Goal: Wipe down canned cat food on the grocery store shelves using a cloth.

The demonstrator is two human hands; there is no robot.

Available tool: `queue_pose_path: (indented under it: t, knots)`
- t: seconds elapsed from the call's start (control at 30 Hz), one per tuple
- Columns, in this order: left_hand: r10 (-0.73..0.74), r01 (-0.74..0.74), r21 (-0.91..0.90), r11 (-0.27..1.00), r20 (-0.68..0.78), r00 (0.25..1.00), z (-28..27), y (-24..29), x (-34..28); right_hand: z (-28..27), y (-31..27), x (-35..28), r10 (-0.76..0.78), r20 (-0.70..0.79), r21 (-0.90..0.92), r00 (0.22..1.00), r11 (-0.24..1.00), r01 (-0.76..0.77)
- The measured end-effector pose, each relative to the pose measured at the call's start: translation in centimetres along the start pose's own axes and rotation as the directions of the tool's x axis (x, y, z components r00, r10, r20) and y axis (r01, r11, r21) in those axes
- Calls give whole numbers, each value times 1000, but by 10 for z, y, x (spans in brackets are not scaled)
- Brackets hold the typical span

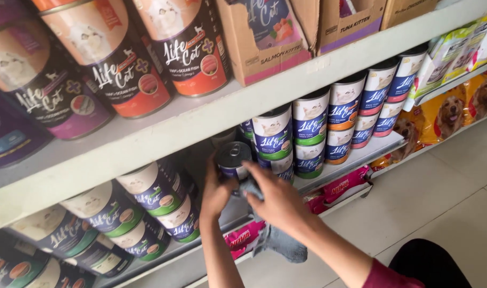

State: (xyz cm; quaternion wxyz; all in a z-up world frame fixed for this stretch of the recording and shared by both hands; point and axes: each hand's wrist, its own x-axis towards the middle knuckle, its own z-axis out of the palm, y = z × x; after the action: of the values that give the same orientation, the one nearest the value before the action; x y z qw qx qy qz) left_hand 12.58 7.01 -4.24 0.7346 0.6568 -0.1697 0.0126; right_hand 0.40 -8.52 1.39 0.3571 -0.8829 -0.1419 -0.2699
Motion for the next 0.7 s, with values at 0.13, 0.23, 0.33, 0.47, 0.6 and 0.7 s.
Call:
queue_pose_path:
  t: [0.13, 0.23, 0.33, 0.47, 0.6, 0.7]
  knots:
    - [225, -224, 202, 953, 20, 974, 20, 10, -7, -34, -14, 10, 241, 4, 120, 971, 964, -239]
    - [113, -86, 233, 969, -107, 988, 25, 19, -14, -49, -20, 23, 93, -238, 109, 967, 992, -69]
    - [96, -88, 293, 952, -14, 995, 16, 16, -22, -42, -35, 38, -133, -412, -41, 902, 991, 127]
    - [202, -216, 157, 964, 100, 974, 8, -7, -21, 22, -11, 58, -91, -144, -91, 985, 993, 78]
    - [177, -212, 348, 913, 130, 976, -19, -99, -2, 34, -43, 40, -335, -40, -404, 941, 867, 291]
    - [146, -203, 447, 871, 158, 977, -3, -46, -7, 12, -34, 23, -294, 35, -372, 955, 883, 285]
